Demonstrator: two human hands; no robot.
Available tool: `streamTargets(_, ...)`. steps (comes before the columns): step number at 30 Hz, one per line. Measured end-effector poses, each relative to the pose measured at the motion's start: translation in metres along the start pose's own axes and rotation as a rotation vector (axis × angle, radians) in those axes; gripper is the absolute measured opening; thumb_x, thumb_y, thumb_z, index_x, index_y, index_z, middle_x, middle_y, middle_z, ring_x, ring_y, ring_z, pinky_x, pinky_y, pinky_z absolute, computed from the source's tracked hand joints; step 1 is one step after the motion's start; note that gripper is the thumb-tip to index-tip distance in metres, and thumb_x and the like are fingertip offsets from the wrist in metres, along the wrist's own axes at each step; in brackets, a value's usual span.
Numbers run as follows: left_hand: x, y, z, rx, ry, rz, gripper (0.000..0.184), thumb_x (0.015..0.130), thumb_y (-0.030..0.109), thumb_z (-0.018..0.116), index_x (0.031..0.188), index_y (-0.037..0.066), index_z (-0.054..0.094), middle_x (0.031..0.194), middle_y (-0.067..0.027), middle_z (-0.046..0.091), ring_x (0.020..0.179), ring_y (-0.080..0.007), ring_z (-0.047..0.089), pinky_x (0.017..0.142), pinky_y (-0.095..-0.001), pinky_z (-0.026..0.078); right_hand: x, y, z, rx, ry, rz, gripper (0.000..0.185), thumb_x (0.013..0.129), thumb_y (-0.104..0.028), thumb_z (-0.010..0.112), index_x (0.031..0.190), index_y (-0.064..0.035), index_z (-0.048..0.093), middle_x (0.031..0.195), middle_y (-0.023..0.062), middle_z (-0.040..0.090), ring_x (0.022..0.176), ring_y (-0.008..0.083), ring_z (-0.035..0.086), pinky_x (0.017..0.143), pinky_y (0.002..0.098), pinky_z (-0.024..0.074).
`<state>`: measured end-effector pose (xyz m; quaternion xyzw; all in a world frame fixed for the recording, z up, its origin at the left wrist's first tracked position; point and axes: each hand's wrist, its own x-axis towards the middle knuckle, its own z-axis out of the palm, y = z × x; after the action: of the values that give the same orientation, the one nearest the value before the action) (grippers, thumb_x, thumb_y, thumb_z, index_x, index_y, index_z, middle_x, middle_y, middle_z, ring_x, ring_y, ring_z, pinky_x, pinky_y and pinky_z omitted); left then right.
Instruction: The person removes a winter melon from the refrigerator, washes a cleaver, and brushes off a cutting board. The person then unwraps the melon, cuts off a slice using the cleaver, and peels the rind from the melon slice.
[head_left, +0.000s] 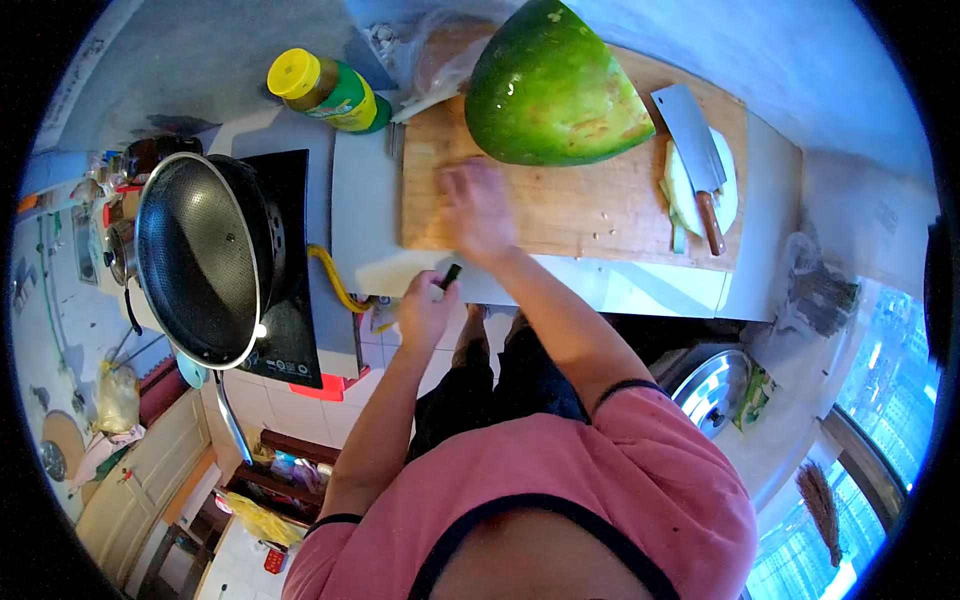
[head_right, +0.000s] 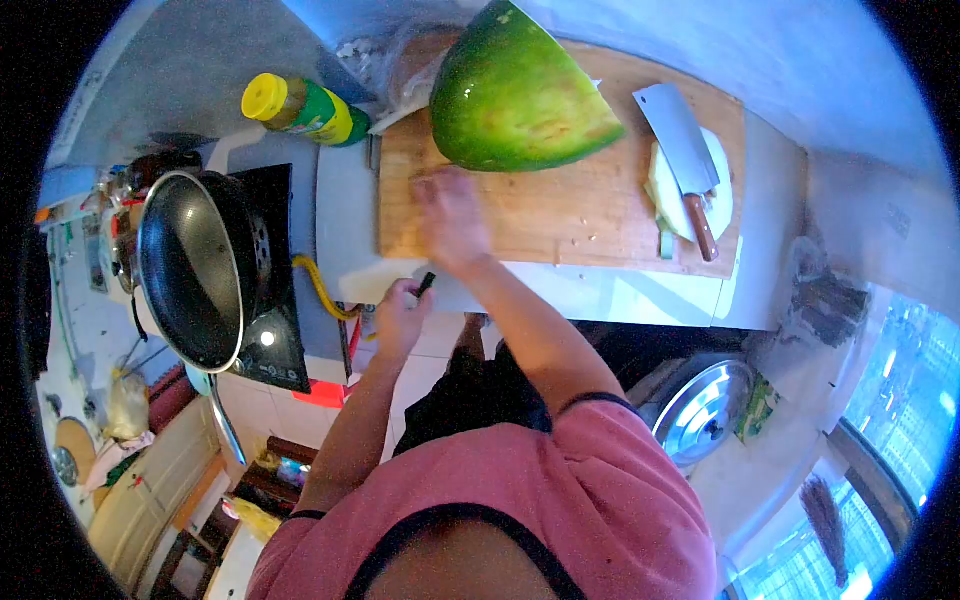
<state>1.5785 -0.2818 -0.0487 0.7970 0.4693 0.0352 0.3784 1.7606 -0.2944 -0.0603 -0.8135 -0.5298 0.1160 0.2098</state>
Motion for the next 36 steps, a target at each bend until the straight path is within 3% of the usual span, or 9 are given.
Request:
streamTargets(3, -0.001, -0.007, -0.015, 0.034, 0.026, -0.123, 0.033, 0.08, 0.032, 0.069, 0.093, 0.003, 0.06, 0.089, -0.0142, 0.067, 0.084, -0.0315, 0.064, 0.075, -0.0393, 0.048, 0.005, -0.02, 0.013, -0.027, 0.185, -0.217, 0.044, 0.089, -0.022, 0.045, 0.129, -0.0047, 0.048, 0.129, 0.0191, 0.045, 0.128, 0.0359, 0.037, 0.111, 0.0471, 0.0245)
streamTargets(5, 0.008, -0.033, -0.009, -0.032, 0.144, -0.104, 0.032, 0.081, 0.033, 0.069, 0.093, 0.005, 0.06, 0.088, -0.0148, 0.066, 0.082, -0.0332, 0.064, 0.074, -0.0406, 0.048, -0.019, 0.011, 0.0, -0.021, 0.049, -0.087, 0.051, 0.089, -0.027, 0.049, 0.136, -0.0084, 0.044, 0.135, 0.0216, 0.04, 0.13, 0.0386, 0.034, 0.11, 0.0488, 0.0252)
streamTargets(9, 0.023, -0.045, -0.008, 0.016, 0.078, -0.049, 0.036, 0.087, 0.035, 0.061, 0.096, 0.001, 0.057, 0.092, -0.0184, 0.065, 0.085, -0.0373, 0.062, 0.076, -0.0438, 0.048, -0.065, 0.102, -0.039, -0.305, 0.334, 0.317, 0.051, 0.088, -0.025, 0.05, 0.133, -0.0014, 0.045, 0.137, 0.026, 0.035, 0.127, 0.0443, 0.034, 0.106, 0.0549, 0.0272)
streamTargets(12, 0.03, -0.046, -0.008, 0.064, -0.002, -0.058, 0.037, 0.089, 0.035, 0.058, 0.1, -0.001, 0.056, 0.095, -0.0213, 0.064, 0.087, -0.0383, 0.062, 0.079, -0.0444, 0.048, -0.04, 0.079, -0.016, -0.298, 0.486, 0.304, 0.051, 0.088, -0.025, 0.051, 0.131, 0.0011, 0.046, 0.135, 0.028, 0.035, 0.126, 0.0461, 0.032, 0.105, 0.0576, 0.0258)
streamTargets(19, 0.037, -0.036, -0.023, 0.064, -0.131, -0.133, 0.038, 0.09, 0.034, 0.056, 0.101, -0.002, 0.056, 0.099, -0.023, 0.064, 0.092, -0.0388, 0.061, 0.083, -0.0439, 0.047, -0.033, 0.009, -0.013, 0.004, 0.148, -0.092, 0.047, 0.089, -0.028, 0.052, 0.13, -0.0053, 0.05, 0.136, 0.0215, 0.039, 0.129, 0.0363, 0.035, 0.11, 0.0499, 0.026)
streamTargets(22, 0.033, -0.052, -0.014, -0.003, -0.107, -0.037, 0.04, 0.089, 0.036, 0.058, 0.103, -0.002, 0.054, 0.098, -0.0244, 0.063, 0.091, -0.0392, 0.061, 0.083, -0.045, 0.047, -0.063, 0.072, -0.025, -0.179, 0.329, 0.1, 0.047, 0.085, -0.021, 0.053, 0.129, -0.0041, 0.052, 0.132, 0.0218, 0.043, 0.124, 0.0395, 0.04, 0.106, 0.0521, 0.0312)
streamTargets(27, 0.038, -0.047, -0.017, 0.033, -0.108, -0.031, 0.039, 0.089, 0.034, 0.058, 0.101, -0.002, 0.054, 0.096, -0.0243, 0.063, 0.091, -0.0399, 0.06, 0.083, -0.0452, 0.046, -0.001, 0.024, 0.011, -0.261, 0.281, 0.308, 0.056, 0.089, -0.03, 0.051, 0.136, -0.0024, 0.04, 0.139, 0.0213, 0.036, 0.131, 0.0421, 0.03, 0.109, 0.0525, 0.0252)
streamTargets(30, 0.032, -0.042, -0.02, -0.005, -0.127, -0.058, 0.037, 0.089, 0.033, 0.059, 0.1, -0.002, 0.054, 0.095, -0.0239, 0.063, 0.091, -0.0398, 0.06, 0.083, -0.0454, 0.046, 0.008, -0.015, 0.023, -0.123, 0.136, -0.068, 0.053, 0.089, -0.027, 0.052, 0.135, -0.004, 0.042, 0.139, 0.0191, 0.035, 0.134, 0.0384, 0.027, 0.111, 0.0498, 0.0243)
streamTargets(36, 0.035, -0.041, -0.019, -0.021, -0.125, -0.098, 0.035, 0.089, 0.032, 0.059, 0.099, -0.001, 0.054, 0.097, -0.0231, 0.063, 0.092, -0.0398, 0.06, 0.083, -0.0458, 0.045, -0.052, 0.056, -0.035, -0.162, 0.152, 0.071, 0.047, 0.089, -0.024, 0.051, 0.133, -0.0106, 0.047, 0.135, 0.0178, 0.04, 0.127, 0.0367, 0.037, 0.107, 0.047, 0.0311)
